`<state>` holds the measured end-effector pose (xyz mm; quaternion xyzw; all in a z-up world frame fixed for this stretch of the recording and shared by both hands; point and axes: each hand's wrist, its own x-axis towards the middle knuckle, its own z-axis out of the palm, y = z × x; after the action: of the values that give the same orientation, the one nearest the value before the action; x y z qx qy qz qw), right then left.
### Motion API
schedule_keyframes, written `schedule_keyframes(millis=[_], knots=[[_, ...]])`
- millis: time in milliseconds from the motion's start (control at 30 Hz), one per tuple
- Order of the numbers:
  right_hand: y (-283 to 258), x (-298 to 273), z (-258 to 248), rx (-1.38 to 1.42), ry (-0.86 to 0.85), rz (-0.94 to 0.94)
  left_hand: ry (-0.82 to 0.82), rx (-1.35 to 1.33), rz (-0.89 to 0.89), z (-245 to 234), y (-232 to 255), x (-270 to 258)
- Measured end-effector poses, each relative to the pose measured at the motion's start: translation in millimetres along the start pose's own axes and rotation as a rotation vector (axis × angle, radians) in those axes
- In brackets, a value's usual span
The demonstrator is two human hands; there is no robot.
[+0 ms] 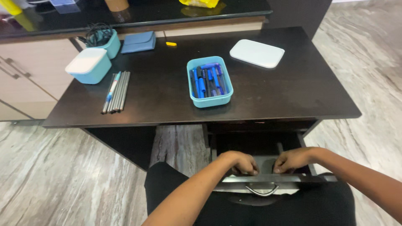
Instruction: The person organizes stationery by placing pen refills and pens into a light blue container, then closes it. They then open a drawer and remove several books, placing them on the table.
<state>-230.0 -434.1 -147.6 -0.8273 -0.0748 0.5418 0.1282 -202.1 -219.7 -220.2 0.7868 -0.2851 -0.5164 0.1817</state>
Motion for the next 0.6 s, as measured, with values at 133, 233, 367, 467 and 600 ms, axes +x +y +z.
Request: schedule_keyframes(millis=[133,233,367,467,600], knots=[[-5,-7,0,-0.28,0.157,0.04,0.031,0.05,-0.074,-12,6,-6],[-32,-34,-11,-0.307,0.337,-0.023,0.027,0.035,-0.009,-36,26,-15],[-87,-105,-38,-0.353,0.307,-0.071,0.046,0.123,0.175,-58,60,-69],[-122,-163,-62,-0.377,0.14,-0.108,-0.041,0.127,0.263,-70,91,-127],[-145,-206,-98,-0.305,0.044,-0.451,-0.103,0.2,0.395,-97,117,-208]])
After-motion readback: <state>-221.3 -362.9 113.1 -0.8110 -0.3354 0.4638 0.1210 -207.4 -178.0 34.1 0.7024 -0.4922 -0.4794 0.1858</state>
